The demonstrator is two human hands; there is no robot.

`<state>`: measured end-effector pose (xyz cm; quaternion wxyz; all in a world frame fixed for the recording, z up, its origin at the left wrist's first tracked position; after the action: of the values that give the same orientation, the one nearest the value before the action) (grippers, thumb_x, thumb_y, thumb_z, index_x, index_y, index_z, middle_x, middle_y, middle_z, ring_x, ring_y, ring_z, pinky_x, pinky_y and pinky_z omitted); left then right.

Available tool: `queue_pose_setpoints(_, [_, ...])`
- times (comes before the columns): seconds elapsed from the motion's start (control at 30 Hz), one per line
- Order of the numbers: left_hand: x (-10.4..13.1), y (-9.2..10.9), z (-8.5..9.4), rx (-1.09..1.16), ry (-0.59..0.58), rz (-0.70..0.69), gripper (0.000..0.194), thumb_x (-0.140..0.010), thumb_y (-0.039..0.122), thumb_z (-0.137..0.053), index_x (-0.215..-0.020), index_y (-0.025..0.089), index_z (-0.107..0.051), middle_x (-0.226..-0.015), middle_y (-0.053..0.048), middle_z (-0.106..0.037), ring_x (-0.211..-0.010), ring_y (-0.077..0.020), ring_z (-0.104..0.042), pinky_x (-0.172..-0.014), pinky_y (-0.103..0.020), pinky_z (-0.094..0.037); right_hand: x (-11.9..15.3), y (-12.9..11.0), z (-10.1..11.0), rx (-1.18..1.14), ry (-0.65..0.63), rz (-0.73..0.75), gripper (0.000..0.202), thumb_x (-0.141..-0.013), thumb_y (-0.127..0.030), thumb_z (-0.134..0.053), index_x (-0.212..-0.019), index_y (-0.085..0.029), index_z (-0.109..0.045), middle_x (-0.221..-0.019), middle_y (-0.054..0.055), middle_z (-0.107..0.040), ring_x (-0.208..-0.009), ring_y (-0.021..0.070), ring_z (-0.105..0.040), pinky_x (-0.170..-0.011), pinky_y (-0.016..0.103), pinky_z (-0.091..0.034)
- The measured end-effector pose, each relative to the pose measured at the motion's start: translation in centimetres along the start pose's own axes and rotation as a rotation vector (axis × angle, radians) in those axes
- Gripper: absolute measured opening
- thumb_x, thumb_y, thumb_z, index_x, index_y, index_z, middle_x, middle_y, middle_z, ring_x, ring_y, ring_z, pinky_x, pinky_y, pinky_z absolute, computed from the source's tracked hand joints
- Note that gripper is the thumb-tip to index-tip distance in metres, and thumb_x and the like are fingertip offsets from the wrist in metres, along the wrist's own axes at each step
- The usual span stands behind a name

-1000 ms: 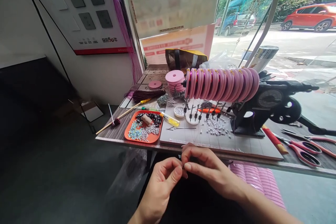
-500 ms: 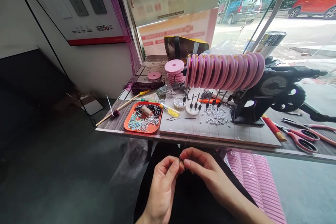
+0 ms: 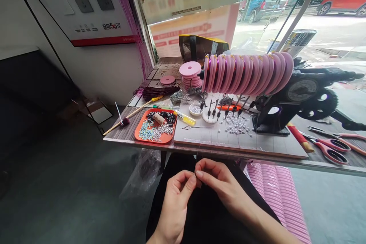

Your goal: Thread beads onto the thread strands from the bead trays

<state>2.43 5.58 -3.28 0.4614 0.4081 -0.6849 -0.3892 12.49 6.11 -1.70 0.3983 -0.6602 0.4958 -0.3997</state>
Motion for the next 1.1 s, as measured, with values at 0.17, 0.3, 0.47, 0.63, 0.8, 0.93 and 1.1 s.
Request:
queue_pose_setpoints(0.17, [0.0, 0.0, 0.2, 0.045, 0.030, -0.005, 0.018, -0.076, 0.032, -0.063, -0.066, 0.016, -0.063, -0.067, 0.001, -0.057, -0.071, -0.0122, -0.047, -0.072, -0.023, -0.039, -0.1, -0.6, 0.1, 0.093, -0.005, 0.017, 0.025, -0.078, -0.038, -0.062, -0.070, -0.015, -0.054, -0.063, -0.001, -0.051, -0.063, 0.0121, -0.044, -0.062, 0.024, -0.035])
queue_pose_setpoints(0.3, [0.1, 0.1, 0.2, 0.039, 0.022, -0.005, 0.019, -0.077, 0.031, -0.063, -0.065, 0.017, -0.062, -0.066, 0.001, -0.057, -0.071, -0.0123, -0.047, -0.072, -0.023, -0.039, -0.1, -0.9, -0.1, 0.094, -0.019, 0.015, 0.024, -0.078, -0.037, -0.061, -0.074, -0.014, -0.056, -0.064, -0.001, -0.053, -0.064, 0.0125, -0.046, -0.062, 0.024, -0.036])
queue_pose_setpoints(0.47, [0.1, 0.1, 0.2, 0.008, 0.006, -0.006, 0.020, -0.078, 0.033, -0.062, -0.066, 0.016, -0.063, -0.067, 0.001, -0.057, -0.071, -0.0122, -0.047, -0.070, -0.022, -0.039, -0.3, -0.8, -0.2, 0.064, -0.011, -0.001, 0.028, -0.075, -0.038, -0.065, -0.066, -0.014, -0.055, -0.059, -0.001, -0.052, -0.059, 0.0115, -0.044, -0.058, 0.024, -0.034])
queue_pose_setpoints(0.63, [0.0, 0.3, -0.3, -0.008, -0.048, -0.025, 0.020, -0.079, 0.032, -0.060, -0.067, 0.016, -0.065, -0.065, 0.000, -0.059, -0.071, -0.0130, -0.051, -0.072, -0.024, -0.041, -0.4, 1.1, -0.3, -0.196, 0.012, -0.084, 0.026, -0.072, -0.034, -0.068, -0.063, -0.014, -0.054, -0.054, -0.003, -0.048, -0.055, 0.0095, -0.038, -0.055, 0.023, -0.029])
queue_pose_setpoints(0.8, [0.2, 0.3, -0.4, 0.074, -0.044, -0.002, 0.015, -0.078, 0.029, -0.062, -0.070, 0.018, -0.068, -0.064, 0.000, -0.061, -0.070, -0.0133, -0.053, -0.075, -0.026, -0.042, -0.3, 1.8, -0.6, -0.261, -0.002, -0.121, 0.027, -0.070, -0.034, -0.070, -0.062, -0.014, -0.054, -0.054, -0.003, -0.045, -0.055, 0.0091, -0.035, -0.055, 0.023, -0.027])
queue_pose_setpoints(0.93, [0.7, -0.1, 0.1, 0.172, 0.012, 0.017, 0.014, -0.074, 0.027, -0.065, -0.065, 0.017, -0.068, -0.064, 0.001, -0.060, -0.068, -0.0120, -0.052, -0.074, -0.024, -0.042, 0.0, 1.5, -0.2, -0.138, 0.004, -0.082, 0.023, -0.076, -0.036, -0.066, -0.076, -0.014, -0.061, -0.059, -0.003, -0.048, -0.057, 0.0100, -0.038, -0.057, 0.023, -0.028])
queue_pose_setpoints(1.1, [1.0, -0.6, 0.5, 0.195, 0.058, 0.026, 0.015, -0.071, 0.028, -0.069, -0.063, 0.016, -0.068, -0.063, 0.000, -0.061, -0.069, -0.0118, -0.052, -0.072, -0.022, -0.042, 0.8, 1.5, 0.9, -0.020, 0.072, -0.073, 0.024, -0.079, -0.039, -0.061, -0.081, -0.014, -0.063, -0.058, -0.004, -0.046, -0.058, 0.0106, -0.039, -0.057, 0.023, -0.029])
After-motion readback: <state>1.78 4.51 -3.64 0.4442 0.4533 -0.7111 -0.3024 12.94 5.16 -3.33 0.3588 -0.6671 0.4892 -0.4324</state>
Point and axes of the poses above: each hand's wrist, its own x-axis away from the middle knuckle, its own z-axis out of the back of the hand, y = z × x, the point moved 7 cm from there along -x, towards the middle knuckle
